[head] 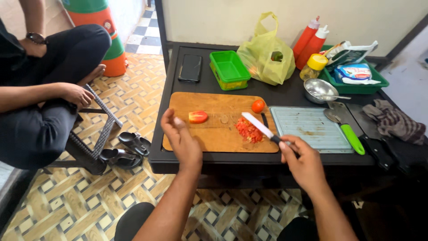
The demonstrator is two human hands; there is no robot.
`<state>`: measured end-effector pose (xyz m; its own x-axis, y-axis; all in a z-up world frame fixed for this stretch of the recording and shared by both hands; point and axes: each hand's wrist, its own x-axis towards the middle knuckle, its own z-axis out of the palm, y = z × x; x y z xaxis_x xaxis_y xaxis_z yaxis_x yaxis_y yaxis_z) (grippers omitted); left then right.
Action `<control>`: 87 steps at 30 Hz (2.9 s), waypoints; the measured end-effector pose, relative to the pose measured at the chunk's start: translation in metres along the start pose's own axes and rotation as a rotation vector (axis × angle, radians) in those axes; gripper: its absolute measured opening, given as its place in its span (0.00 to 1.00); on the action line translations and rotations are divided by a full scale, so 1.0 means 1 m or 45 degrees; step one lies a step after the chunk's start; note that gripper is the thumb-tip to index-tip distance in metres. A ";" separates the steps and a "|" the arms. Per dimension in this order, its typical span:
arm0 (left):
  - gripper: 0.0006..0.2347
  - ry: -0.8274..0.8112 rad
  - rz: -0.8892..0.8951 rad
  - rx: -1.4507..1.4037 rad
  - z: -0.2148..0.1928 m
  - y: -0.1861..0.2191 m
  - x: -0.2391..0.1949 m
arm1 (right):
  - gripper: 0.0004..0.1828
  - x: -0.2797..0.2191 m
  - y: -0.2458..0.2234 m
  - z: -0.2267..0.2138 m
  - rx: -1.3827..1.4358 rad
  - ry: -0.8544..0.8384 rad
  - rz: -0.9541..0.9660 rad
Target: The person chops tomatoes on a wooden cutting board using a knife and moves the chopped pieces to the side of the board.
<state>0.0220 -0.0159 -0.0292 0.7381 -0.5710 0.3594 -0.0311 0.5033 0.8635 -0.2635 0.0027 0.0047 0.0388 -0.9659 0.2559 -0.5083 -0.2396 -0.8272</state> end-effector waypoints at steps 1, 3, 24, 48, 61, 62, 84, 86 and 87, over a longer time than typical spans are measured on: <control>0.14 -0.005 -0.057 0.062 0.002 0.001 0.001 | 0.14 0.010 0.003 0.004 0.018 0.011 -0.017; 0.15 -0.066 -0.056 0.228 -0.002 0.001 0.002 | 0.13 0.028 0.005 0.017 0.042 0.109 -0.093; 0.33 -1.138 0.213 1.315 0.018 0.066 0.023 | 0.14 0.024 0.003 0.030 -0.202 0.282 -0.158; 0.26 -1.088 0.509 0.886 -0.007 0.026 0.021 | 0.31 -0.057 -0.086 0.075 -0.800 -0.252 0.077; 0.23 -1.183 0.336 0.822 -0.009 0.031 0.028 | 0.32 -0.054 -0.105 0.064 -0.971 -0.356 0.144; 0.23 -1.175 0.354 0.818 -0.008 0.029 0.028 | 0.32 -0.053 -0.107 0.064 -0.978 -0.372 0.148; 0.23 -1.180 0.326 0.923 -0.007 0.030 0.028 | 0.32 -0.094 -0.101 0.046 -1.165 -0.457 0.167; 0.24 -1.164 0.293 0.872 -0.010 0.030 0.029 | 0.33 -0.097 -0.103 0.038 -1.168 -0.453 0.183; 0.24 -1.167 0.304 0.849 -0.012 0.030 0.029 | 0.33 -0.096 -0.105 0.034 -1.172 -0.487 0.234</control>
<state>0.0502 -0.0093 0.0032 -0.0917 -0.9009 0.4243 -0.6542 0.3757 0.6564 -0.1839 0.1172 0.0501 0.0840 -0.9855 -0.1475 -0.9935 -0.0714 -0.0890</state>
